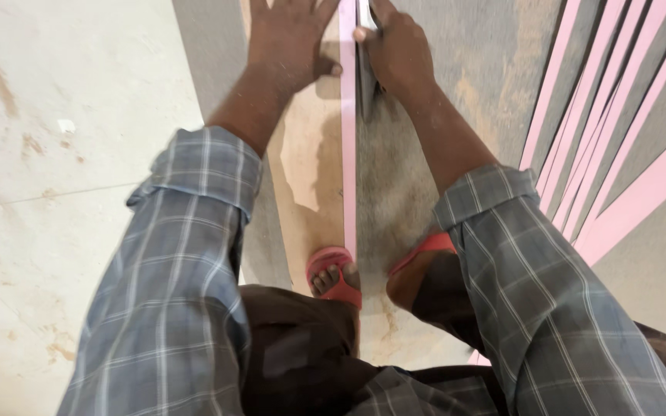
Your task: The person kneels on the floor and applies a pink strip to the edge of a wooden board. They use a red utility knife to trim the strip flush with the board's edge and smooth it down with their hands.
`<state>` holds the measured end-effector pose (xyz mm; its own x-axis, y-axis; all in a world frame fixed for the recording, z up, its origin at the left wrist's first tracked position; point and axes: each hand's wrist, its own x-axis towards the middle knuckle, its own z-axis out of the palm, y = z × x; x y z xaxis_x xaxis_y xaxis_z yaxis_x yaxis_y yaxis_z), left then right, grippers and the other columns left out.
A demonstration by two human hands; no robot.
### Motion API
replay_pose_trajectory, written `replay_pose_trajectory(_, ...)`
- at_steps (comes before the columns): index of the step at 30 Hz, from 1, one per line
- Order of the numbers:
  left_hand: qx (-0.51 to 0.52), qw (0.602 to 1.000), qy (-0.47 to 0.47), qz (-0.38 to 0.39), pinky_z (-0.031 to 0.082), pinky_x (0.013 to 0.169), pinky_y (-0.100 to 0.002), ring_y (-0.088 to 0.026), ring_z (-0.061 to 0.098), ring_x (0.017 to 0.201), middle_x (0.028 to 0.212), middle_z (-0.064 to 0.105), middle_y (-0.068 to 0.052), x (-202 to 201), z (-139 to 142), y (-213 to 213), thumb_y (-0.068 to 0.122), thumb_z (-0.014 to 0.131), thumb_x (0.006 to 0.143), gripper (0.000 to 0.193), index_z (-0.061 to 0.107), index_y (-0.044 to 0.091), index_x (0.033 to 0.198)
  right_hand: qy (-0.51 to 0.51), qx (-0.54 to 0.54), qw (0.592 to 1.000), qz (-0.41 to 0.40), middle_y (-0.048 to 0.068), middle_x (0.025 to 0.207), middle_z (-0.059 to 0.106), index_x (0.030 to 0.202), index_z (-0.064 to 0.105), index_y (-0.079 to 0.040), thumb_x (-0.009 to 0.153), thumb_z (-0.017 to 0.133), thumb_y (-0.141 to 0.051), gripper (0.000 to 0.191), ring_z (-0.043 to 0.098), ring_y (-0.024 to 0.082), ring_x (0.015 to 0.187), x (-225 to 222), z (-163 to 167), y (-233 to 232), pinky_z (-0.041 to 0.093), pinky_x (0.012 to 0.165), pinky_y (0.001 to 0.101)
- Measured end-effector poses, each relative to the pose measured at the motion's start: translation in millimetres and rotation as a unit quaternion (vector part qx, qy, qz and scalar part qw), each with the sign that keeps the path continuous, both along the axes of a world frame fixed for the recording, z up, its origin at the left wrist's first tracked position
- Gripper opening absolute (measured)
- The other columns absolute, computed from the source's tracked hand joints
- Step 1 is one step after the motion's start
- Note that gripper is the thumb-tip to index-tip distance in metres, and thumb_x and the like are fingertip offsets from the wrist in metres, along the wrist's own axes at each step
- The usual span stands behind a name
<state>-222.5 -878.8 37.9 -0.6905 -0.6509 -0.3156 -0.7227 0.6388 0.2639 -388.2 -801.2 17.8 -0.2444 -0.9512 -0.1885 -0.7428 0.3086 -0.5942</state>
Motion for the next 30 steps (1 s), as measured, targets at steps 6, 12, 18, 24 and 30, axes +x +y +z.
replay_pose_trajectory(6,0.001,1.0,0.013,0.024,0.017,0.115,-0.077,-0.031,0.022,0.152,0.165,0.031,-0.003,-6,-7,4,0.061,0.092,0.058,0.128,0.027,0.025,0.162,-0.012,0.091,0.995,-0.041,0.018,0.114,0.073,0.152,0.048,-0.022,0.1,0.068,-0.025,0.056,0.071,0.036,0.106,5,0,3,0.055,0.089,0.0478)
replay_pose_trajectory(12,0.02,0.997,0.048,0.057,0.01,0.123,-0.072,-0.026,0.015,0.157,0.17,0.022,0.002,0,-16,9,0.063,0.092,0.052,0.133,0.027,0.028,0.162,-0.011,0.174,0.984,-0.039,0.019,0.122,0.071,0.155,0.043,-0.024,0.1,0.06,-0.022,0.058,0.067,0.041,0.112,0,9,-11,0.052,0.093,0.0489)
replay_pose_trajectory(18,-0.153,0.973,0.172,-0.013,0.006,0.124,-0.067,-0.025,0.012,0.159,0.172,0.022,0.004,3,-40,-29,0.066,0.09,0.066,0.126,0.026,0.023,0.166,-0.056,0.143,0.985,-0.082,0.02,0.136,0.063,0.156,0.042,-0.023,0.101,0.057,-0.03,0.057,0.061,0.04,0.122,6,14,-1,0.047,0.1,0.0477)
replay_pose_trajectory(24,-0.019,0.997,0.073,0.01,0.005,0.125,-0.068,-0.028,0.01,0.158,0.172,0.022,-0.001,-27,-37,-84,0.06,0.096,0.042,0.148,0.022,0.021,0.165,-0.056,0.053,0.994,-0.079,0.02,0.133,0.064,0.156,0.045,-0.012,0.106,0.05,-0.032,0.054,0.065,0.04,0.116,15,0,22,0.051,0.095,0.0469)
replay_pose_trajectory(30,-0.022,0.998,0.047,0.042,0.006,0.125,-0.071,-0.026,0.008,0.159,0.174,0.018,-0.001,-37,-16,-93,0.064,0.096,0.029,0.165,0.019,0.017,0.167,-0.032,-0.066,0.992,-0.107,0.019,0.115,0.067,0.149,0.055,-0.009,0.112,0.047,-0.035,0.046,0.068,0.037,0.103,28,-15,22,0.054,0.087,0.0465)
